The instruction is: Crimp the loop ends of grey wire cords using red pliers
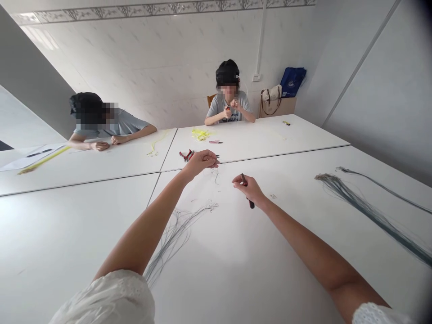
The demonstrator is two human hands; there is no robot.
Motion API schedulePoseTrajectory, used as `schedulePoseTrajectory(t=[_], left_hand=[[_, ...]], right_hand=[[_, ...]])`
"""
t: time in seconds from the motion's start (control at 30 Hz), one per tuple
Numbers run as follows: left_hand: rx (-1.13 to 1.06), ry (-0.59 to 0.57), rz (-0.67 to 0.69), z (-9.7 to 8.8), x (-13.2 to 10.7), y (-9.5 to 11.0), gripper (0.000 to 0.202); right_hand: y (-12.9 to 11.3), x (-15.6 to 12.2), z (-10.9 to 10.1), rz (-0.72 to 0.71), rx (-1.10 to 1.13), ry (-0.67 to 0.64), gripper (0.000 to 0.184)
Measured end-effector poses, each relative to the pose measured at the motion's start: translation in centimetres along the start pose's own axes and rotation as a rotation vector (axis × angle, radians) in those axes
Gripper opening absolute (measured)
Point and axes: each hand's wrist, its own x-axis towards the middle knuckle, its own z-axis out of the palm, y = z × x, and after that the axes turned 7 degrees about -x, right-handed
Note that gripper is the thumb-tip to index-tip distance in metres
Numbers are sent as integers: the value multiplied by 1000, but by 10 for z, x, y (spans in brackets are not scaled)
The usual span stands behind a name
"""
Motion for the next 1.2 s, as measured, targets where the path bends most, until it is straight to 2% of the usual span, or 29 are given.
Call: schedulePoseTrajectory(t=[0.17, 0.3, 0.4, 0.6, 1.03, 1.1, 1.2], left_hand=[[9, -9, 15, 8, -4, 33, 14], [13, -16, 52, 14, -6, 56, 10], [3, -27, 80, 18, -8, 66, 12], [-17, -44, 89, 22, -8, 72, 15], [4, -44, 92, 31, -9, 83, 11], [12, -22, 109, 30, -9, 82, 9], [63, 80, 144, 24, -8, 77, 4]], right_hand=[[-18, 10, 18, -53, 97, 59, 22], [-44, 17, 18, -113, 143, 127, 21], [-58, 22, 16, -148, 159, 130, 21], [-67, 25, 22, -191, 125, 84, 20], [-79, 28, 31, -162, 159, 188, 13], [-78, 25, 29, -146, 184, 216, 13], [-73, 19, 23, -101, 234, 279, 14]])
